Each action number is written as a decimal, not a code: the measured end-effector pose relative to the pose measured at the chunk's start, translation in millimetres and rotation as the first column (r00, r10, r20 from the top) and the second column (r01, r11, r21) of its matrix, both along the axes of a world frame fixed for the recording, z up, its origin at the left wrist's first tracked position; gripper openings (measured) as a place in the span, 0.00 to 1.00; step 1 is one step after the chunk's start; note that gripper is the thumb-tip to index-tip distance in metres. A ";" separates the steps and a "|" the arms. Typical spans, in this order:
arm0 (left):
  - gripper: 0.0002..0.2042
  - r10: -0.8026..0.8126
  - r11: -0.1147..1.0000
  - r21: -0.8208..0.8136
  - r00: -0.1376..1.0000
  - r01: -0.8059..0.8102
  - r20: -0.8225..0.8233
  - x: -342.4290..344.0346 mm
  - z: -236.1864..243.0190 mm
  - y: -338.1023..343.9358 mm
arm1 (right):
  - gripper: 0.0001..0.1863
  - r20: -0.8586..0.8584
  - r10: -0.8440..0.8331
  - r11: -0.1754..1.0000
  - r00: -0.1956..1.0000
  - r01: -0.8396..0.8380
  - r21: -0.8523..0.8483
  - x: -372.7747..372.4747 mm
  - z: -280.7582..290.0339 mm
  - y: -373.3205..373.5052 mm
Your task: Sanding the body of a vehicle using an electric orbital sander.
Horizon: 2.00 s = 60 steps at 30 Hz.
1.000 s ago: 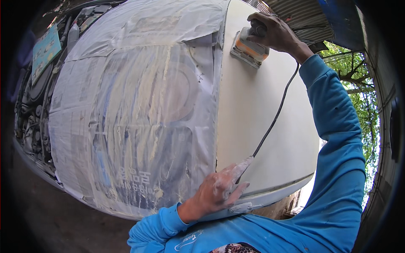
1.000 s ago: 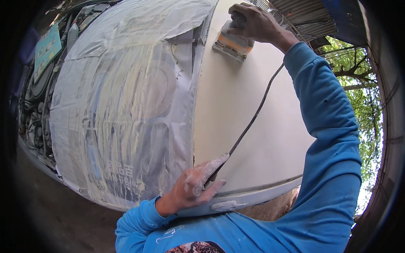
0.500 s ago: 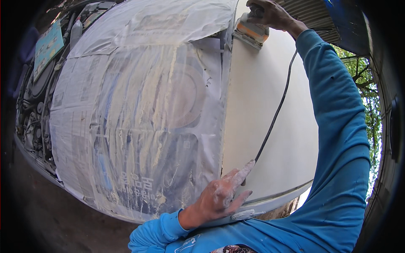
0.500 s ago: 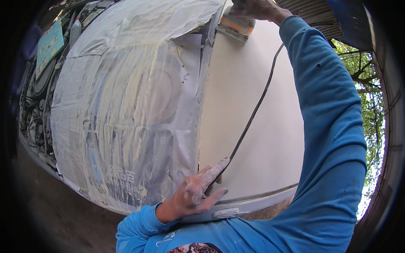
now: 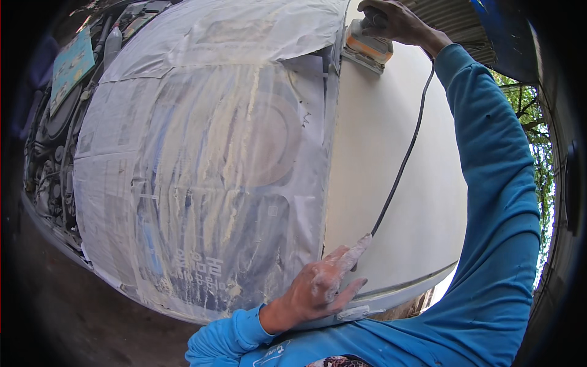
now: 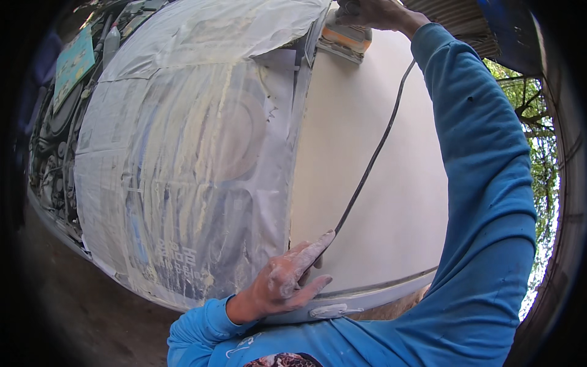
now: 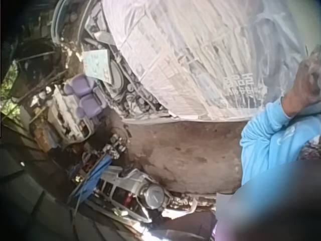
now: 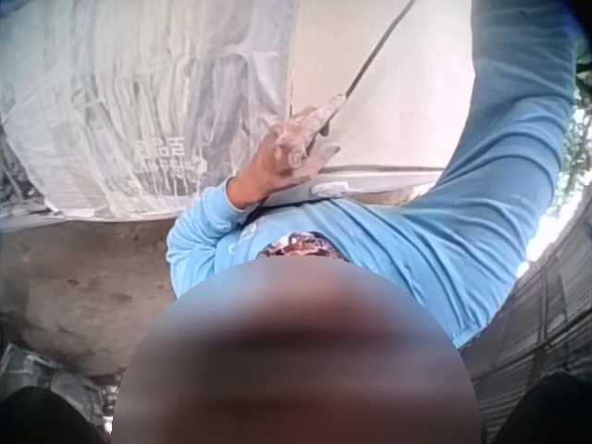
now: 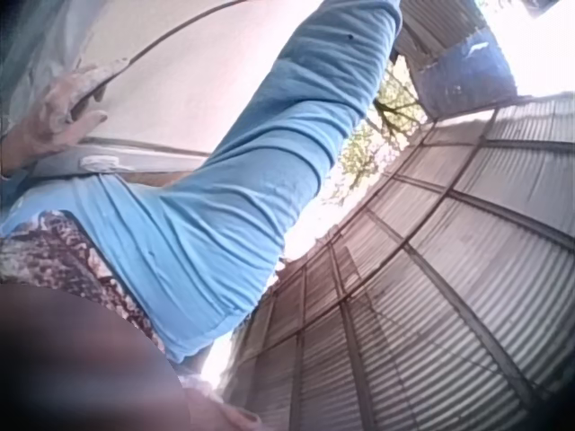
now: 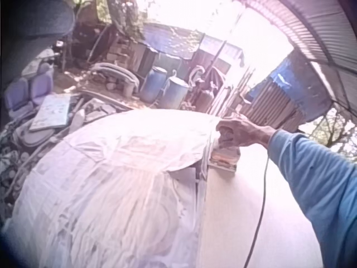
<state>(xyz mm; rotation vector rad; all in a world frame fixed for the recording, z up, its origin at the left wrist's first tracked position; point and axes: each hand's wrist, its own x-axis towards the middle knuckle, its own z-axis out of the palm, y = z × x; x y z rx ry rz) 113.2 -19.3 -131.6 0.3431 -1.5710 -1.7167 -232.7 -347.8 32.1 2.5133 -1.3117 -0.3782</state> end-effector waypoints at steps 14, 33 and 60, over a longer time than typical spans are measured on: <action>0.35 -0.097 0.995 0.046 0.992 0.094 0.076 2.8 1.8 0.1 | 0.26 0.086 -0.009 0.999 0.996 0.006 0.037 -4.3 1.2 -0.6; 0.35 -0.130 0.991 0.010 0.986 0.130 0.104 4.7 2.1 2.2 | 0.29 0.089 -0.311 0.950 0.946 0.311 0.014 -41.2 -5.7 22.1; 0.33 -0.136 0.989 -0.039 0.983 0.142 0.124 4.6 4.4 4.8 | 0.27 0.204 -0.360 0.928 0.911 0.372 -0.026 -84.3 1.3 84.1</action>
